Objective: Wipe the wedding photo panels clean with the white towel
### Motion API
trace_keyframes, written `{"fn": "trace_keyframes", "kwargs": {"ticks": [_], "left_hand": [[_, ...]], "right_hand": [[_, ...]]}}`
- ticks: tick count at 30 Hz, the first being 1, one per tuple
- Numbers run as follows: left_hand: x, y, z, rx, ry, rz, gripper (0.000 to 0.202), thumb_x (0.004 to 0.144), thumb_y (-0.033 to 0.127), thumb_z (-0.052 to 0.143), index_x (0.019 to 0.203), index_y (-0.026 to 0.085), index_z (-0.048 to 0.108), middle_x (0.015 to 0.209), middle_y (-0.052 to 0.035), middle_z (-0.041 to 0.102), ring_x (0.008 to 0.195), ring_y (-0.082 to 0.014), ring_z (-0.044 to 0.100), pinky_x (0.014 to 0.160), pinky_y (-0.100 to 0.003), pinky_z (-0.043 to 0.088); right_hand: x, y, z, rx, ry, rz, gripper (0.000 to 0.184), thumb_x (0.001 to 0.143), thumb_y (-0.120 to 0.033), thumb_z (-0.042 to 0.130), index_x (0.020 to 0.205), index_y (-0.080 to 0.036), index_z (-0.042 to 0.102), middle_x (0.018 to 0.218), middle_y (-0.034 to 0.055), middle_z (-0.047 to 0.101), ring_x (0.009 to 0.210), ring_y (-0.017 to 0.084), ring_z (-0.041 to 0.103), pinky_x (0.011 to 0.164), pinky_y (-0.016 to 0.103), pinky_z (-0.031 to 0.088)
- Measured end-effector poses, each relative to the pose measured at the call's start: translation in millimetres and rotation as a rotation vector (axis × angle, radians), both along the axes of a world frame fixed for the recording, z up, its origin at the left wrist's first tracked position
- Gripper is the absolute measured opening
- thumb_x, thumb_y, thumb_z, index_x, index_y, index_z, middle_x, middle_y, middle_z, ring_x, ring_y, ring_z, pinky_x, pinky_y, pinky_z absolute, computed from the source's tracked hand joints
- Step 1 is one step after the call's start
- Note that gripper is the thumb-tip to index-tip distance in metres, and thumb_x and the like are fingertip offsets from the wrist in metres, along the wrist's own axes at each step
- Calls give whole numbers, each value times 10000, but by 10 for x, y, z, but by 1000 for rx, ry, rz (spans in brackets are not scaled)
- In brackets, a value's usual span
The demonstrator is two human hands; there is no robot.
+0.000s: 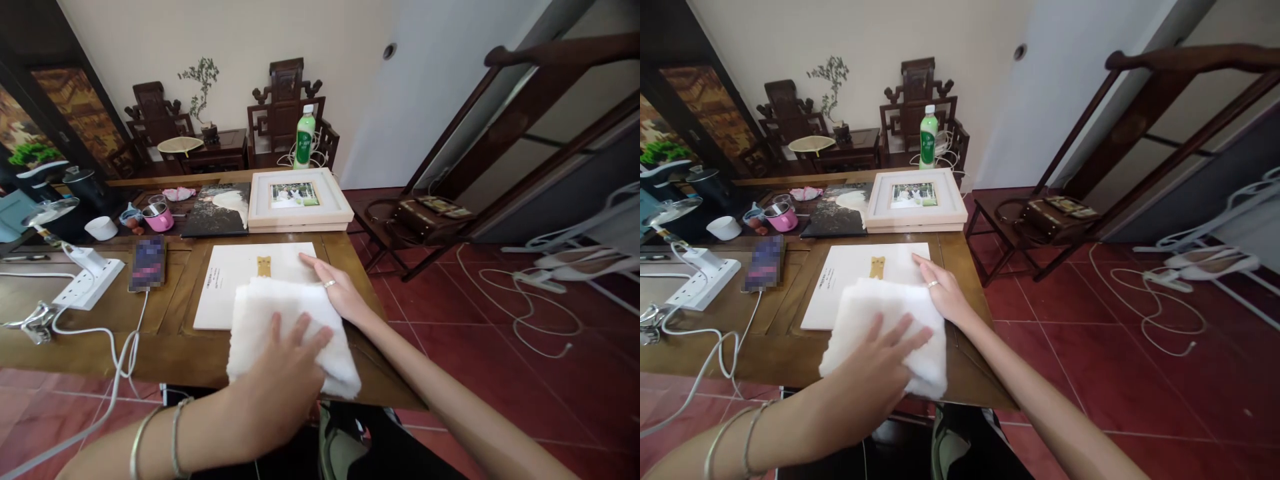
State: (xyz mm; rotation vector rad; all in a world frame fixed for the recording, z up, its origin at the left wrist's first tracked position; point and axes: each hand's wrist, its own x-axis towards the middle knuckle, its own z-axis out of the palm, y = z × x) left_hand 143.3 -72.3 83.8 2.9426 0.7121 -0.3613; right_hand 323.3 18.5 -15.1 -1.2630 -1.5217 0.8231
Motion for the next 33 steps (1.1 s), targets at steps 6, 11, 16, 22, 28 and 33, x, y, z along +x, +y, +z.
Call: {"fn": "trace_keyframes", "kwargs": {"ticks": [6, 11, 16, 22, 28, 33], "left_hand": [[-176, 231, 271, -32, 83, 164, 260, 932, 170, 475, 1136, 169, 636, 1364, -118, 532, 1234, -303, 520, 943, -467, 492], [-114, 982, 158, 8, -86, 332, 266, 966, 197, 421, 1117, 126, 628, 1172, -153, 636, 1033, -280, 633, 885, -414, 499], [203, 1516, -20, 39, -448, 151, 234, 931, 147, 448, 1003, 128, 670, 1113, -91, 680, 1040, -226, 615, 928, -323, 462], [379, 1632, -194, 11, -249, 112, 318, 812, -12, 452, 970, 129, 688, 1096, -74, 702, 1005, -196, 639, 905, -273, 472], [25, 1528, -97, 126, -103, 305, 385, 768, -65, 431, 1004, 90, 692, 1094, -152, 690, 1021, -258, 650, 881, -355, 506], [-17, 890, -119, 227, 23, 336, 320, 823, -11, 476, 1028, 82, 703, 1381, -189, 509, 1304, -368, 442, 1017, -538, 411]], "right_hand": [[-37, 7, -30, 160, -304, 65, 412, 902, -322, 462, 1269, -208, 612, 1361, 80, 574, 1331, 264, 462, 1152, 506, 314], [-39, 22, -60, 227, -414, 97, 417, 884, -249, 445, 1261, -173, 607, 1355, 120, 575, 1327, 275, 465, 1122, 518, 353], [-34, 25, -44, 284, -433, 79, 353, 886, -234, 457, 1185, -186, 639, 1277, 119, 628, 1244, 277, 539, 1071, 499, 413], [-30, 14, -35, 274, -437, 73, 322, 886, -233, 468, 1141, -201, 661, 1164, 111, 678, 1143, 280, 597, 994, 472, 479], [-42, 16, -48, 259, -382, 81, 369, 886, -236, 474, 1210, -190, 645, 1292, 115, 625, 1265, 272, 528, 1095, 511, 391], [-37, 27, -43, 230, -376, 80, 402, 864, -227, 490, 1237, -178, 632, 1310, 120, 613, 1287, 273, 511, 1109, 517, 380]]}}
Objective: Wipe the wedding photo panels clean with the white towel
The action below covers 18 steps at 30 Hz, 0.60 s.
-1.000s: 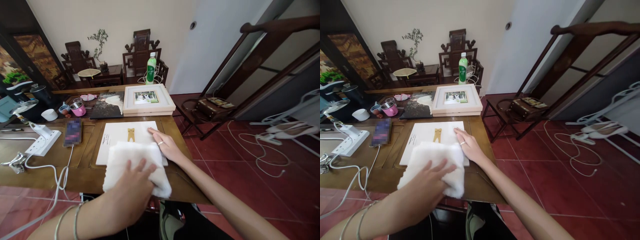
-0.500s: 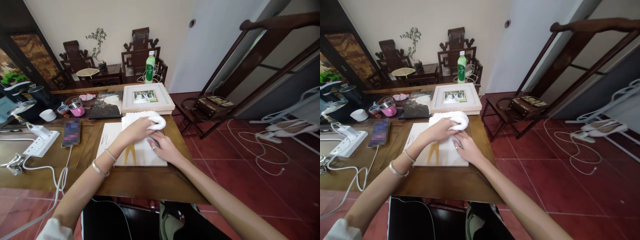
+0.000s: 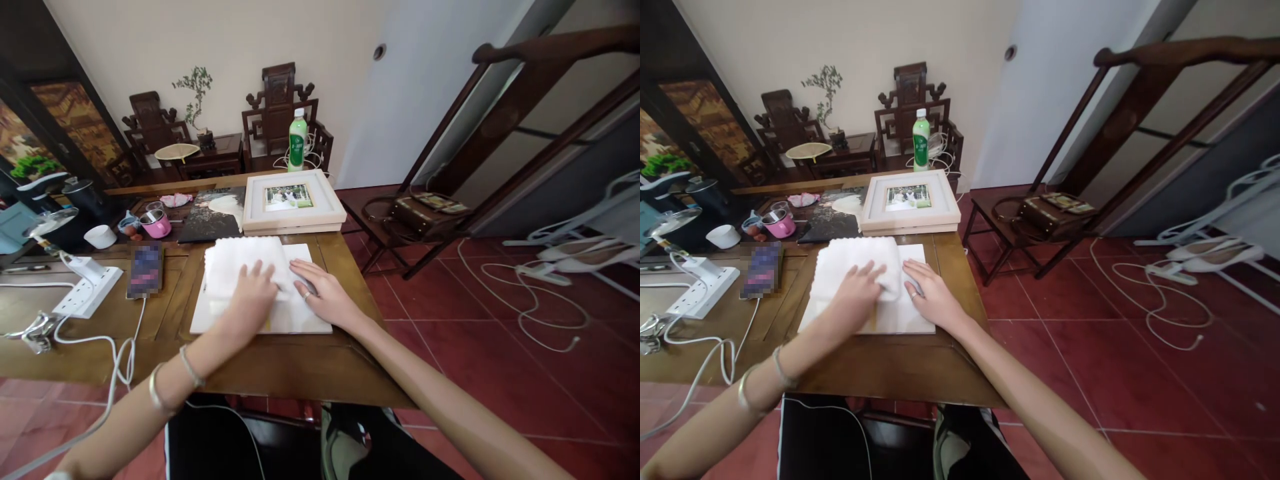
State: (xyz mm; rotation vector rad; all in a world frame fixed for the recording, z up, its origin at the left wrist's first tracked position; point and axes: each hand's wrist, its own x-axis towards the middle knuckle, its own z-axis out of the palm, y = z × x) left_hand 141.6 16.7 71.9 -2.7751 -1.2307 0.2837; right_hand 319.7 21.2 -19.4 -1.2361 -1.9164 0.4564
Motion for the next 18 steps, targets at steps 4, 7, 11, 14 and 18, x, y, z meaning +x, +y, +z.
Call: {"fn": "trace_keyframes", "kwargs": {"ticks": [4, 7, 11, 14, 18], "left_hand": [[-3, -672, -33, -35, 111, -111, 266, 894, 133, 516, 1056, 155, 725, 1469, -144, 419, 1342, -394, 389, 1028, -563, 411], [-71, -873, 19, -83, 89, -174, 247, 884, 186, 550, 1049, 172, 733, 1491, -141, 384, 1347, -389, 384, 1026, -532, 432], [-111, -618, 81, -136, 25, -121, 296, 810, 117, 574, 1067, 158, 714, 1487, -117, 401, 1365, -343, 373, 1057, -479, 418], [-65, -205, 34, -104, -26, -54, 429, 790, 6, 489, 1158, 140, 664, 1479, -110, 416, 1373, -317, 367, 1071, -476, 397], [-15, 332, -101, -55, -102, -12, 546, 791, -30, 436, 1302, 124, 555, 1485, -129, 400, 1393, -310, 328, 1090, -503, 355]], "right_hand": [[-3, -26, 13, -45, -1, 21, 468, 829, -149, 450, 1269, -168, 607, 1362, 112, 570, 1331, 252, 463, 1137, 503, 345], [-37, -54, 2, -95, 10, -18, 465, 855, -152, 409, 1280, -173, 597, 1401, 108, 531, 1363, 240, 419, 1154, 517, 302], [-67, -60, -9, -87, 33, -47, 433, 896, -196, 398, 1279, -203, 600, 1386, 88, 550, 1356, 241, 429, 1150, 523, 307], [-49, -48, -13, -31, 28, -10, 440, 882, -180, 418, 1283, -202, 597, 1369, 86, 567, 1337, 249, 455, 1135, 509, 344], [-20, -37, -32, 10, 24, -26, 415, 883, -192, 455, 1268, -215, 609, 1332, 89, 599, 1304, 259, 495, 1100, 513, 394]]}}
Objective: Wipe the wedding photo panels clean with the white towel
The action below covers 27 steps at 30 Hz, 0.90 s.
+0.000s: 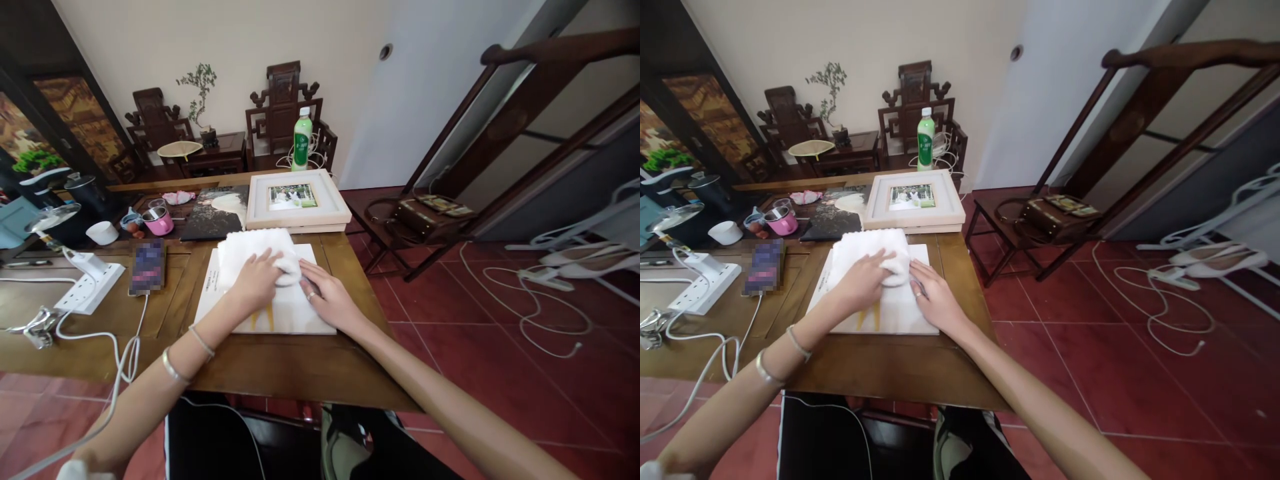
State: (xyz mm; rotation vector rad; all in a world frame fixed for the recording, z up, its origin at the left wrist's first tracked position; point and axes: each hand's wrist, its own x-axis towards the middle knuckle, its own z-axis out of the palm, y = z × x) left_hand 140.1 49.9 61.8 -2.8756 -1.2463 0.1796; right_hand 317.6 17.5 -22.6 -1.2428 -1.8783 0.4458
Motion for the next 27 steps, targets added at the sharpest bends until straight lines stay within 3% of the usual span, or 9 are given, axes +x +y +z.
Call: {"fn": "trace_keyframes", "kwargs": {"ticks": [3, 5, 9, 12, 15, 19, 23, 25, 27], "left_hand": [[4, 153, -59, 67, -9, 0, 521, 803, -24, 433, 1283, 126, 572, 1500, -123, 377, 1404, -309, 306, 1105, -508, 326], [13, 52, -62, 99, 48, -13, 459, 811, -18, 440, 1200, 125, 637, 1492, -126, 390, 1394, -327, 323, 1099, -518, 330], [20, -569, -43, 134, 164, -43, 308, 848, 77, 510, 1075, 115, 715, 1462, -170, 421, 1347, -385, 384, 1071, -529, 371], [-39, -1086, -25, 136, 169, -116, 244, 864, 185, 573, 1041, 155, 738, 1445, -154, 450, 1323, -386, 422, 1055, -496, 410], [-119, -1274, 36, 137, 129, -182, 214, 876, 188, 577, 1002, 211, 748, 1438, -106, 471, 1301, -357, 463, 999, -459, 477], [-129, -883, 104, 120, 59, -116, 230, 880, 100, 551, 954, 196, 746, 1421, -88, 495, 1273, -322, 503, 965, -428, 510], [-48, -333, -14, 165, -23, -29, 305, 866, 9, 486, 993, 149, 725, 1453, -109, 450, 1329, -342, 430, 1031, -479, 449], [-8, -240, -99, 185, -44, -20, 320, 851, 20, 487, 1056, 130, 706, 1479, -133, 406, 1371, -367, 353, 1082, -528, 373], [20, -319, -149, 181, -12, -13, 313, 840, 79, 521, 1097, 111, 696, 1494, -164, 371, 1384, -403, 306, 1094, -563, 331]], "right_hand": [[7, 3, -12, 2, -12, -14, 386, 896, -223, 467, 1247, -202, 625, 1321, 105, 606, 1291, 264, 509, 1096, 519, 399], [9, 2, -12, -4, -20, -3, 384, 900, -231, 463, 1243, -186, 629, 1324, 117, 601, 1292, 264, 507, 1102, 516, 394], [10, -3, 1, -18, -36, 0, 403, 902, -230, 441, 1252, -146, 621, 1343, 145, 579, 1305, 268, 492, 1120, 512, 370], [11, -8, 4, -19, -40, 7, 412, 901, -225, 431, 1263, -149, 612, 1354, 139, 570, 1313, 267, 484, 1118, 519, 372], [12, -6, -8, -1, -34, 19, 414, 892, -211, 437, 1266, -180, 610, 1355, 112, 575, 1314, 261, 483, 1113, 526, 378], [17, 2, -26, 14, -18, 20, 420, 874, -199, 465, 1269, -208, 609, 1345, 97, 587, 1305, 268, 493, 1109, 533, 380], [23, 0, -16, 13, -26, 33, 434, 867, -186, 467, 1280, -200, 601, 1338, 106, 592, 1307, 276, 489, 1102, 533, 387], [26, -3, -10, 6, -20, 39, 447, 861, -173, 469, 1287, -219, 595, 1338, 91, 594, 1310, 275, 486, 1103, 533, 388], [25, -3, -11, 2, -14, 45, 463, 849, -158, 476, 1292, -228, 592, 1350, 83, 584, 1318, 274, 477, 1111, 532, 379]]}}
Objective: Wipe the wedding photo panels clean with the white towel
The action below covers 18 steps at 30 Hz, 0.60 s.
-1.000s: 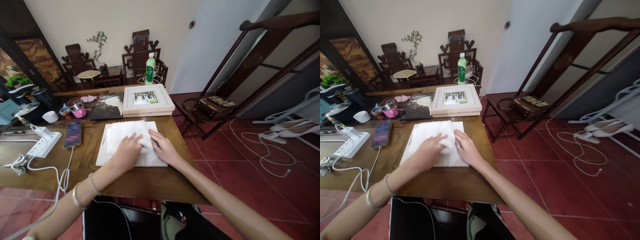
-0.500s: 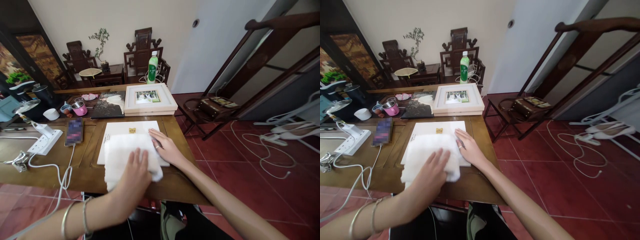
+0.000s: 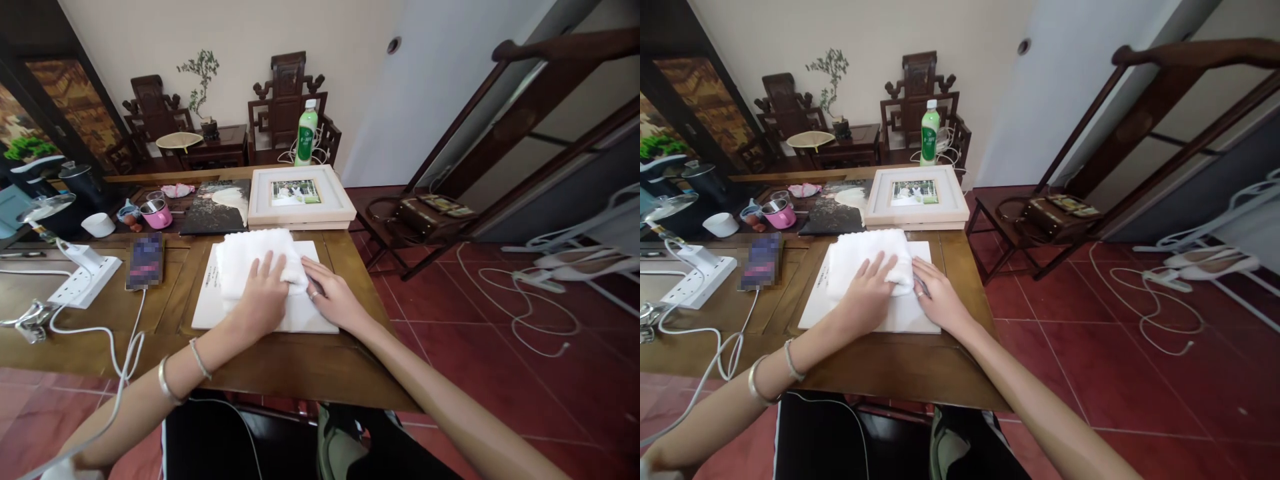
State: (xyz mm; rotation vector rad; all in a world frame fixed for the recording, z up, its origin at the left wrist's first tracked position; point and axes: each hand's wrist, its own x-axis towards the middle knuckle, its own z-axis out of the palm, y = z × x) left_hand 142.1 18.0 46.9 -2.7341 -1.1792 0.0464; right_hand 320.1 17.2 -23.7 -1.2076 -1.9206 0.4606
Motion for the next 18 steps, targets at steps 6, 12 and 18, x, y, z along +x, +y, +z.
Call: {"fn": "trace_keyframes", "kwargs": {"ticks": [6, 12, 18], "left_hand": [[-37, -833, -4, -52, 126, -29, 261, 849, 245, 578, 1043, 165, 734, 1494, -163, 371, 1360, -447, 324, 1046, -614, 367], [-135, -979, 95, -149, 66, -66, 261, 829, 232, 565, 1014, 167, 737, 1498, -140, 374, 1367, -421, 330, 1045, -565, 392], [-182, -121, 116, -145, 28, -1, 396, 818, 59, 480, 1153, 150, 669, 1532, -106, 320, 1422, -351, 248, 1103, -571, 310]], "right_hand": [[-15, -3, -10, -12, -4, -43, 402, 894, -227, 463, 1265, -186, 613, 1351, 113, 578, 1309, 264, 489, 1122, 522, 367], [-15, -15, 12, -16, 13, -34, 392, 904, -255, 479, 1274, -221, 604, 1355, 88, 579, 1309, 260, 489, 1112, 534, 375], [-14, -3, -19, -6, 7, -37, 394, 906, -250, 472, 1275, -213, 605, 1349, 98, 581, 1308, 261, 490, 1114, 529, 375]]}}
